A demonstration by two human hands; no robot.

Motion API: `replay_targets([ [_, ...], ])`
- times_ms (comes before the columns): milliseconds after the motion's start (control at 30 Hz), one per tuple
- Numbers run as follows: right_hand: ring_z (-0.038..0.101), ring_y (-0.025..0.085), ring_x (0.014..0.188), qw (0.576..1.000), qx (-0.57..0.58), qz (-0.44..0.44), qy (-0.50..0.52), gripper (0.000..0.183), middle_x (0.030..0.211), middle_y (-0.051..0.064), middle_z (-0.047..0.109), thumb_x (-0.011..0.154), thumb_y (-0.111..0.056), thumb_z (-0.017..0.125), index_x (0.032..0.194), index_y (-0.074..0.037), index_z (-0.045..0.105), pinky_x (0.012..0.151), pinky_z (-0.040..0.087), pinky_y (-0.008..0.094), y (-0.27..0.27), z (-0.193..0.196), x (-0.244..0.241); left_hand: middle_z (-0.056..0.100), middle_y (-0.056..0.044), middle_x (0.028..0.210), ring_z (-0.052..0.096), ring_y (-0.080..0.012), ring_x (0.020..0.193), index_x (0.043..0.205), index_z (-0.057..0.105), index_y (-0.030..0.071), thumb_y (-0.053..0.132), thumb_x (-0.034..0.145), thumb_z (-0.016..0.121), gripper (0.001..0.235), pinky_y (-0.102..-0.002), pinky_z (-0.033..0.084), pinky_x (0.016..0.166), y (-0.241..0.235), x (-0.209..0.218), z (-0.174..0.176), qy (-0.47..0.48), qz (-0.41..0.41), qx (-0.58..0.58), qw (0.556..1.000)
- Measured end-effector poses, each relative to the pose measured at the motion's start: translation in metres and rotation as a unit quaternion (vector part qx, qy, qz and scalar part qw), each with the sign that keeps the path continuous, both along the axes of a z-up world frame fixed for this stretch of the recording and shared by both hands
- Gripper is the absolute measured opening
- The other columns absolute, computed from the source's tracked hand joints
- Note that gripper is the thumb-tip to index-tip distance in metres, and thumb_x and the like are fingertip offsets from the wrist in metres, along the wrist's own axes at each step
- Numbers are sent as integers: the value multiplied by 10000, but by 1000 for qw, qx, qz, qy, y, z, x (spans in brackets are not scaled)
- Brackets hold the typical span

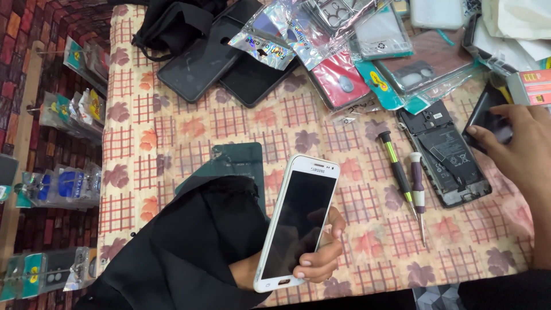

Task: The person disassembles a white smartphone by removing the back cover and using a screwdriver to unscrew internal components. They handle the phone parts and tools on a cluttered workbench, then reassemble the device by aligning and snapping the back cover back into place.

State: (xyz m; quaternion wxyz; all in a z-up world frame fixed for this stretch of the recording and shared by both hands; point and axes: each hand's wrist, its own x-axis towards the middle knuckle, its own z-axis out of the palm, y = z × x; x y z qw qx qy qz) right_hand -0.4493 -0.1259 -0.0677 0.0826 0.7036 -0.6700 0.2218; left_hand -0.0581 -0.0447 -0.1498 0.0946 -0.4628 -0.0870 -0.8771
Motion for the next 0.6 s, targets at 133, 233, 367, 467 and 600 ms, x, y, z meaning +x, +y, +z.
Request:
replay_targets([
  [133, 635, 380, 1033, 999, -6, -4, 48, 523, 1169, 256, 628, 979, -410, 855, 1236, 13, 685, 936, 540, 466, 0, -3, 0, 626, -152, 931, 706, -285, 792, 1548, 371, 43, 282, 1139, 370, 474, -400, 525, 735, 2, 6, 9, -60, 34, 22, 997],
  [233, 654, 396, 1036, 998, 7, -12, 67, 542, 1171, 263, 653, 943, -424, 851, 1245, 6, 714, 937, 535, 496, 3, 5, 8, 598, -192, 910, 691, -312, 751, 1542, 328, 61, 281, 1115, 367, 482, -419, 515, 681, 3, 7, 20, -30, 24, 3, 999],
  [367, 656, 366, 1065, 997, -7, 30, 70, 448, 1184, 227, 661, 927, -358, 833, 1195, -24, 698, 967, 539, 469, 6, 19, 21, 621, -166, 888, 675, -239, 683, 1485, 350, -44, 266, 1209, 390, 417, -336, 496, 635, 29, 39, 26, -233, 150, 93, 956],
  [467, 665, 350, 1000, 998, 18, 21, 49, 420, 1169, 211, 671, 907, -308, 828, 1212, -40, 717, 942, 544, 459, 6, 24, 26, 615, -167, 921, 654, -250, 702, 1517, 352, -21, 413, 1116, 448, 599, -364, 478, 625, 28, 36, 25, -240, 166, 79, 953],
  [600, 658, 351, 927, 1000, 7, -9, 26, 311, 1082, 204, 680, 982, -249, 811, 1194, -32, 741, 905, 537, 458, 13, 24, 35, 611, -148, 900, 648, -197, 702, 1449, 395, -68, 468, 1162, 509, 620, -315, 504, 635, 39, 39, 35, -328, 234, 90, 911],
])
